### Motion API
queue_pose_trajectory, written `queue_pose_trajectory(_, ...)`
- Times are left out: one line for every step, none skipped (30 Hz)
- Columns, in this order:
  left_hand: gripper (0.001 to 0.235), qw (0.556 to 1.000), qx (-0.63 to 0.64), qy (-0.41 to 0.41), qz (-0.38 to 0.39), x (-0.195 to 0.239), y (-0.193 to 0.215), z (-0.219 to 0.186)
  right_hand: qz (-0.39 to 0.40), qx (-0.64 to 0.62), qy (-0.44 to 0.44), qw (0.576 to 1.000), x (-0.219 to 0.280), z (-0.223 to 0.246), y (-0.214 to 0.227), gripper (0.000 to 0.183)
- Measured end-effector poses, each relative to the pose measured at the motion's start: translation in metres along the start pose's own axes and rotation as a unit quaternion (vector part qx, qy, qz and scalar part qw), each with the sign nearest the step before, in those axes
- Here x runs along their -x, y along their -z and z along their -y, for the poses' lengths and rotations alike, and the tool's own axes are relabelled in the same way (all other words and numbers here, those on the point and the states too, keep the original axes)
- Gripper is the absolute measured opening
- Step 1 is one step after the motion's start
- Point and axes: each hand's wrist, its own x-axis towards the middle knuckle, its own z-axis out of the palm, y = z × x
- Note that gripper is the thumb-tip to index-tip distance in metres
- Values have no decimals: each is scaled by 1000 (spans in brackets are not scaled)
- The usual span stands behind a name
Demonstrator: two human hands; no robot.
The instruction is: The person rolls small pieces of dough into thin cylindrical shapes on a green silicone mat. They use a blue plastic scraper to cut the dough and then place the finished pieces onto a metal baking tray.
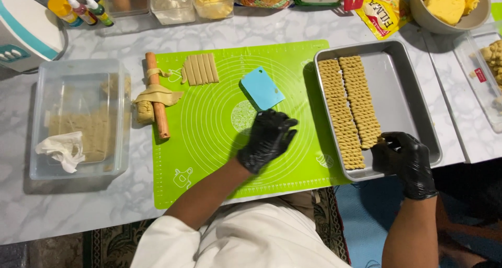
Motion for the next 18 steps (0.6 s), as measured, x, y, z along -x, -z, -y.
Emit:
queue_pose_trajectory(21, 1000, -5, 1, -3, 5, 21, 14, 1, -2, 5, 1000, -1, 4, 1, 31)
queue_pose_trajectory(14, 999, -37, 19, -17, 12, 44, 26, 14, -22, -41, 999, -2, 9, 1, 30)
queue_pose_trajectory(8, 996, -70, 38, -31, 20, 67, 38, 27, -41, -87, 995, -2, 14, 2, 29)
queue_pose_trajectory(8, 996, -76, 40, -35, 30, 79, 52, 30, -43, -80, 995, -5, -7, -5, 29)
queue_pose_trajectory(10, 984, -152, 92, -17, 39, 91, 66, -1, 47, -9, 999, -8, -27, -11, 30)
queue_pose_trajectory(13, 963, -226, 144, 2, 50, 103, 80, -31, 137, 62, 988, -11, -47, -18, 31)
queue_pose_trajectory(13, 962, -231, 147, -2, 55, 110, 87, -31, 134, 69, 988, -26, -4, -21, 31)
queue_pose_trajectory(12, 951, -267, 157, -6, 61, 116, 93, -31, 82, 102, 991, -37, 39, -23, 25)
queue_pose_trajectory(12, 939, -302, 166, -10, 67, 121, 100, -32, 29, 134, 990, -48, 83, -25, 20)
queue_pose_trajectory(12, 938, -304, 167, -14, 72, 119, 104, -32, 29, 138, 989, -65, 108, -42, 20)
queue_pose_trajectory(13, 925, -346, 156, -35, 77, 116, 108, 18, -41, 134, 990, -82, 134, -60, 19)
queue_pose_trajectory(14, 909, -387, 144, -56, 81, 112, 112, 68, -109, 129, 983, -99, 160, -76, 20)
queue_pose_trajectory(14, 908, -388, 144, -60, 82, 111, 112, 67, -108, 133, 983, -111, 177, -101, 20)
queue_pose_trajectory(12, 902, -405, 132, -65, 82, 111, 112, 91, -112, 162, 976, -125, 195, -127, 22)
queue_pose_trajectory(9, 896, -422, 120, -71, 81, 110, 112, 114, -114, 192, 968, -139, 213, -152, 27)
queue_pose_trajectory(9, 894, -425, 120, -75, 82, 114, 113, 112, -114, 197, 967, -155, 221, -174, 27)
queue_pose_trajectory(13, 909, -390, 130, -74, 82, 117, 114, 144, -105, 225, 958, -172, 230, -195, 33)
queue_pose_trajectory(16, 922, -353, 140, -71, 83, 119, 113, 177, -94, 253, 947, -187, 238, -217, 39)
